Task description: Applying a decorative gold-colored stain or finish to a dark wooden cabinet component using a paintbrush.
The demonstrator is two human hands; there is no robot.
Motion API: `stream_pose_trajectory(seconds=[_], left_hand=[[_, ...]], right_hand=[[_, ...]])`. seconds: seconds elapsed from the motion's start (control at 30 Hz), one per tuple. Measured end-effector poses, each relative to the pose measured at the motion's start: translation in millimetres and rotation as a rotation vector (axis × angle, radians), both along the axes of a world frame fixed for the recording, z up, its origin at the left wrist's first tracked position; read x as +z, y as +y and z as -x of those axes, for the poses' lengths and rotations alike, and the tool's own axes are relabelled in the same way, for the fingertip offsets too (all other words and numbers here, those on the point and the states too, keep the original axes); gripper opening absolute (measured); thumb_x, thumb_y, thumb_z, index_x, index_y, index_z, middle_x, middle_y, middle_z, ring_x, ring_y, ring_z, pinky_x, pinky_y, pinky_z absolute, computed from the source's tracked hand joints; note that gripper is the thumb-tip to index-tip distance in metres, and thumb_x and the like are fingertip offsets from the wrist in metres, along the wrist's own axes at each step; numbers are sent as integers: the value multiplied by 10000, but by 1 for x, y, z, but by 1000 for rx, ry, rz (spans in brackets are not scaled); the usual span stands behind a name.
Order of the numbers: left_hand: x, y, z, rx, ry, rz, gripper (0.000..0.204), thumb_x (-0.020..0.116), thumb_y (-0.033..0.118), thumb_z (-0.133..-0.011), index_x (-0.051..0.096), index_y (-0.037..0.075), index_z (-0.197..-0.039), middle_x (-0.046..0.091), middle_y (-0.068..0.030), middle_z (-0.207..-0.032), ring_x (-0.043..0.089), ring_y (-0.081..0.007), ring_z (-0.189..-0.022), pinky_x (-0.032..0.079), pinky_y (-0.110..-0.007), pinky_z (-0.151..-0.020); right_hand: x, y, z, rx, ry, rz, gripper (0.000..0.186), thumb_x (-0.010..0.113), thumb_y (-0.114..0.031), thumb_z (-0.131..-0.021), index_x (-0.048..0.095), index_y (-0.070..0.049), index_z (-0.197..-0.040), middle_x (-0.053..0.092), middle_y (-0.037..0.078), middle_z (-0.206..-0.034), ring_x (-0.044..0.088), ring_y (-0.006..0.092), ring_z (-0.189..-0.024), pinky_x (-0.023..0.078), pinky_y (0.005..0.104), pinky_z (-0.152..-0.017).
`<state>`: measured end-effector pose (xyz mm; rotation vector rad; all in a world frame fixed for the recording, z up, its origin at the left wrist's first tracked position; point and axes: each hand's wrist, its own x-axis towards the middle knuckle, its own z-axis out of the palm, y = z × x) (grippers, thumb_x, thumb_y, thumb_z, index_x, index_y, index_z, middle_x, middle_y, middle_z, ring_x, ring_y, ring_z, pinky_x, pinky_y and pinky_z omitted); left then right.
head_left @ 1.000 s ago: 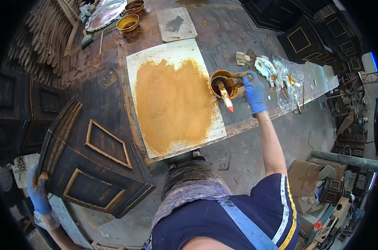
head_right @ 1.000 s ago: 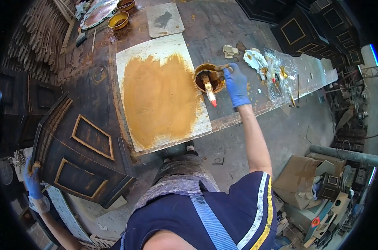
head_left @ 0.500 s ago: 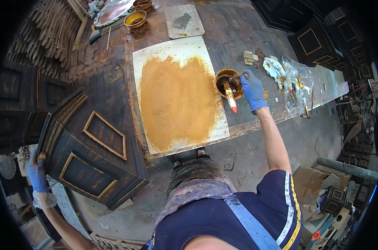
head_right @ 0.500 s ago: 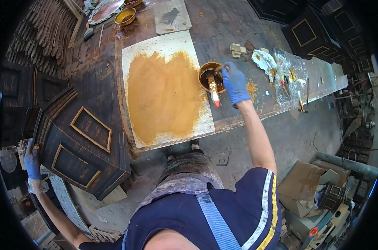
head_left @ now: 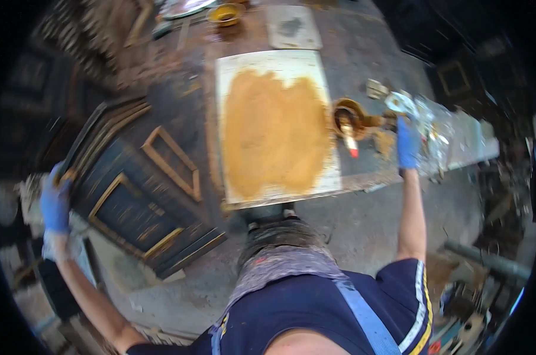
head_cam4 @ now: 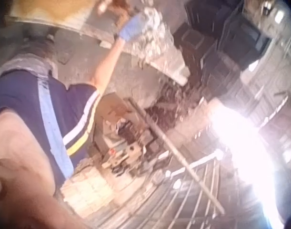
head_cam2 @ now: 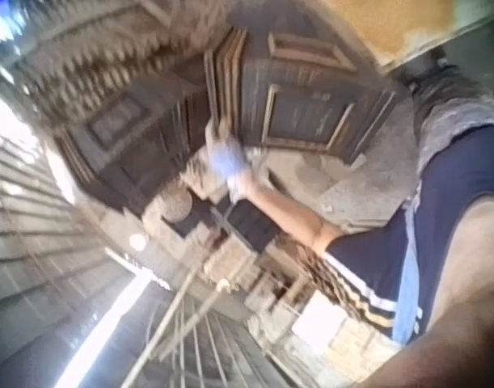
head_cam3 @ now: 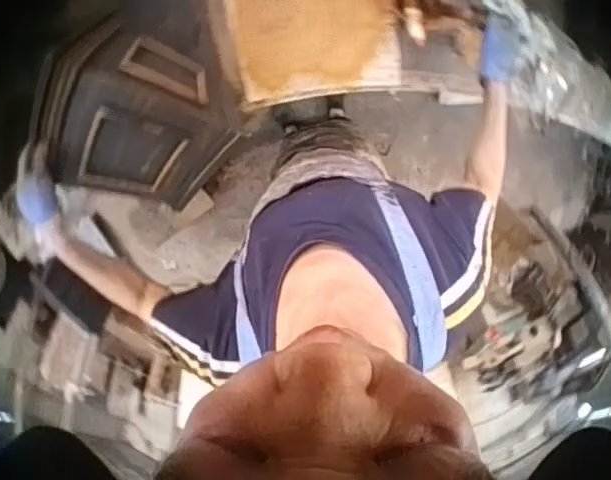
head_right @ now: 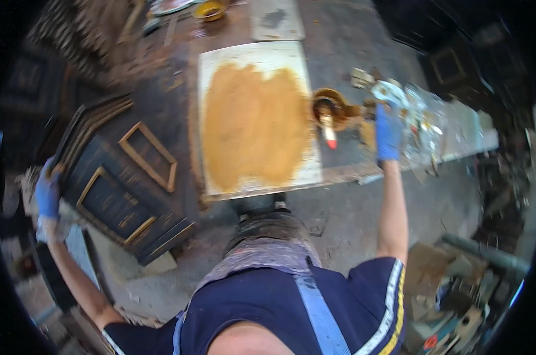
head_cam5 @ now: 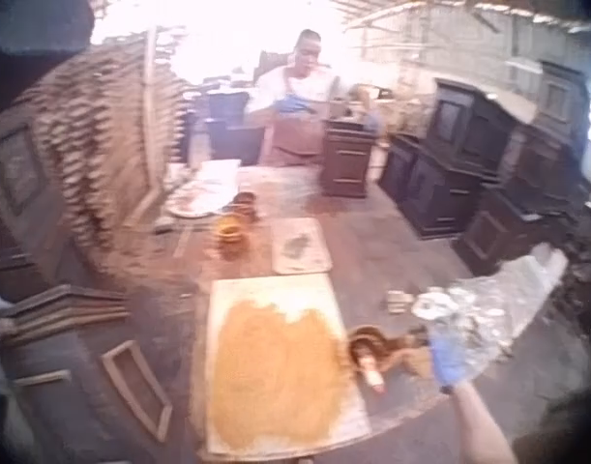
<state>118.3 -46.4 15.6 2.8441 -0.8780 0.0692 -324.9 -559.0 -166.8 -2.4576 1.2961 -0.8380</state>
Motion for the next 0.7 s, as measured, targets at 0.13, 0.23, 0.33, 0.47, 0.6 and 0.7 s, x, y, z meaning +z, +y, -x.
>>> stream_pose_trajectory(seconds=[0.13, 0.23, 0.33, 0.47, 0.6, 0.7], left_hand=[[0, -42, 21, -44, -11, -15, 237, 476, 221, -787, 516, 113, -994, 562, -150, -741, 550, -292, -678, 420, -324, -567], [4, -47, 26, -102, -75, 25, 213, 474, 211, -782, 525, 102, -958, 566, -137, -767, 550, -290, -713, 432, -315, -584], [-4, -52, 19, -62, -71, 49, 225, 473, 246, -781, 536, 114, -951, 568, -124, -813, 546, -292, -747, 437, -321, -609], [-9, -49, 17, -41, -134, 20, 217, 462, 236, -783, 537, 113, -945, 566, -117, -826, 543, -293, -752, 438, -332, -615], [-7, -58, 17, -68, -191, 44, 184, 472, 182, -765, 546, 118, -920, 570, -108, -801, 543, -292, -731, 440, -335, -607], [-10, -59, 12, -51, -163, 42, 206, 486, 199, -760, 540, 123, -944, 569, -103, -836, 543, -289, -751, 440, -329, -623]], right_hand=[[21, 37, 8, 377, 135, -107, 149, 486, -86, -794, 504, -24, -928, 556, 82, -796, 536, 142, -701, 422, 243, -635], [37, 57, 7, 338, -8, -315, 164, 479, -89, -804, 498, -26, -954, 556, 83, -819, 538, 115, -741, 425, 235, -642], [47, 56, -3, 215, -183, -247, 188, 446, -129, -828, 487, -16, -973, 563, 90, -884, 552, 128, -743, 441, 229, -656], [115, 157, -116, 540, -791, -925, 309, 430, -277, -820, 508, 7, -911, 555, 132, -909, 556, 184, -747, 447, 266, -649], [116, 220, -188, 801, -870, -1274, 330, 431, -293, -820, 508, 20, -890, 551, 178, -888, 549, 200, -732, 441, 272, -634], [120, 244, -223, 822, -861, -1270, 327, 404, -264, -841, 489, 42, -920, 552, 179, -891, 553, 187, -707, 449, 267, -629]])
